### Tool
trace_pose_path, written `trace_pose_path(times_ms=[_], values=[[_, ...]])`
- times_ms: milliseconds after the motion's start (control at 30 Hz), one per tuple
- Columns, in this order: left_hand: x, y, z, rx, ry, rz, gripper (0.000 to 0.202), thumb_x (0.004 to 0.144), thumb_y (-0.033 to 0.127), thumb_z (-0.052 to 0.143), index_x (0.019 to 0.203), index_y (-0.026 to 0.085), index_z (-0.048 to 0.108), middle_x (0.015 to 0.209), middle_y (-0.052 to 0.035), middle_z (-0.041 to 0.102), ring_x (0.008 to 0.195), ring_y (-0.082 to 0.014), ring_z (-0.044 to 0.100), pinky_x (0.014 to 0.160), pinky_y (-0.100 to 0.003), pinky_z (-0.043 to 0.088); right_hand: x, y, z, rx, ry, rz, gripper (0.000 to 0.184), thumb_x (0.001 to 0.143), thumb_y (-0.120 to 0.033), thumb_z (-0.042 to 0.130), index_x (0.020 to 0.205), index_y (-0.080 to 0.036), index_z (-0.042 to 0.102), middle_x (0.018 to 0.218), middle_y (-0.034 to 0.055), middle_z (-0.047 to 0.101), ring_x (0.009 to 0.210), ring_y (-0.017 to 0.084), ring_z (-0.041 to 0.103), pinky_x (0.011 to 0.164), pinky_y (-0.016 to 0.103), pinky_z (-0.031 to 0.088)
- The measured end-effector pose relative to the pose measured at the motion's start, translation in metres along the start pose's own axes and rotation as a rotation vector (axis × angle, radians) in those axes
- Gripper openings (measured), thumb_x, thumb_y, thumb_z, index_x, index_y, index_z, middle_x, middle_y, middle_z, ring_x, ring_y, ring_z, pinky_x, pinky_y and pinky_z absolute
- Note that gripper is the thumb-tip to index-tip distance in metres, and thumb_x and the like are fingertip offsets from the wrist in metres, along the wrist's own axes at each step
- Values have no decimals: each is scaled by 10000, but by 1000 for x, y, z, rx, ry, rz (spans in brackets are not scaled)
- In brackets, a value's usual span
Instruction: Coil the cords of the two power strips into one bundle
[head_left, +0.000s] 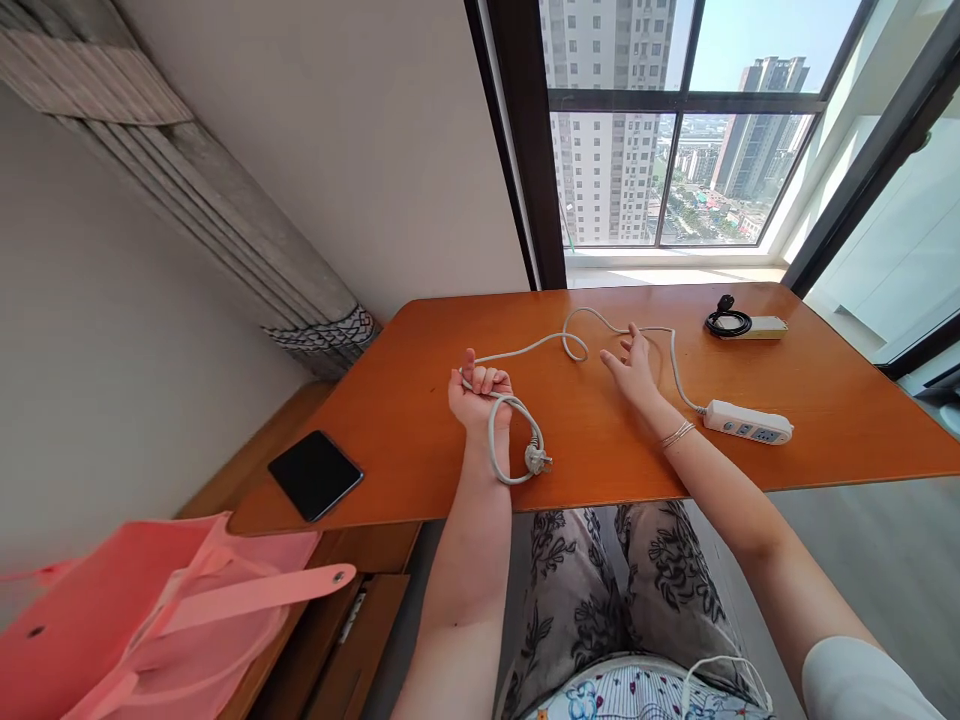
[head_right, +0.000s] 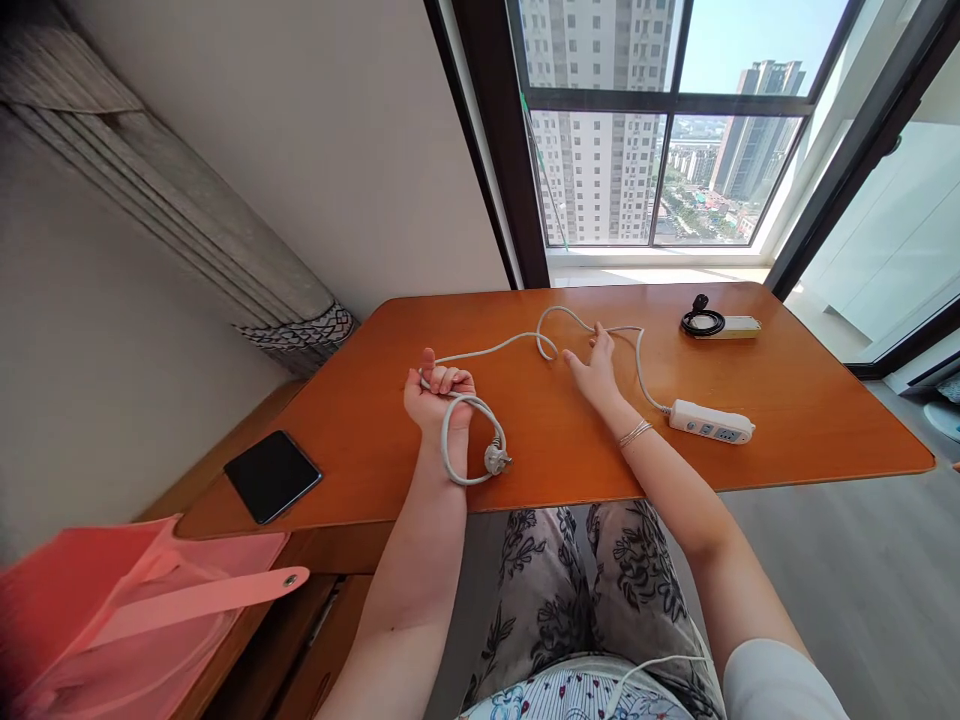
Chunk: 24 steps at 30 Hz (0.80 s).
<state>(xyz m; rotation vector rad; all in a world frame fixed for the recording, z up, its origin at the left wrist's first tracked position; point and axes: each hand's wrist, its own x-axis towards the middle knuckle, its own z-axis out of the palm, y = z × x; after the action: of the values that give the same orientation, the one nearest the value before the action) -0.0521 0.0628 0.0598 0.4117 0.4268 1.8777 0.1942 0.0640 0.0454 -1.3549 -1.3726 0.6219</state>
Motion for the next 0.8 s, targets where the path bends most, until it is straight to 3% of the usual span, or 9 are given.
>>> trace_pose_path(times_ms=[100,167,300,400,467,533,800], values=[[-7,-8,6,40,-34,-41,375,1040,421,418,957,218,722,483,83,224,412,-80,240,532,-207,392,-48,-25,21,37,-263,-241,379,895,-345,620,1259,-241,618,1300,110,593,1180,242,592,972,395,534],[-12,-13,11,29,-68,-79,382,1046,423,417,988,210,730,489,75,261,429,-82,279,556,-215,410,-69,-31,36,72,-414,-263,342,885,-311,643,1220,-242,645,1244,96,637,1144,234,608,956,390,532],[-23,-24,20,7,-109,-148,366,1037,421,468,960,188,740,518,73,313,462,-66,348,595,-212,427,-73,-19,55,215,-601,12,523,769,-285,774,1258,-197,613,1220,109,665,1032,227,641,908,380,528],[-29,-29,25,23,-113,-212,384,1049,399,443,946,176,737,525,72,332,472,-65,369,591,-210,429,-60,-9,52,366,-737,138,358,759,-397,780,1022,-172,691,912,35,694,801,172,611,786,320,506],[-30,-29,26,17,-96,-251,424,1066,368,386,918,167,729,512,73,314,453,-67,341,566,-208,418,-55,-8,45,428,-721,153,386,741,-522,774,877,-168,698,775,0,648,709,144,547,704,290,461],[-30,-28,26,11,-71,-264,449,1073,354,357,877,164,714,498,78,285,431,-67,308,543,-202,401,-53,-12,37,470,-618,156,457,703,-601,781,830,-172,687,739,-11,621,682,133,505,655,275,419],[-22,-23,23,-17,127,-207,488,1083,334,283,794,163,636,451,96,234,376,-60,239,482,-192,328,-56,-30,22,622,-284,109,449,722,-628,747,796,-215,587,647,-56,455,588,113,393,543,251,348]])
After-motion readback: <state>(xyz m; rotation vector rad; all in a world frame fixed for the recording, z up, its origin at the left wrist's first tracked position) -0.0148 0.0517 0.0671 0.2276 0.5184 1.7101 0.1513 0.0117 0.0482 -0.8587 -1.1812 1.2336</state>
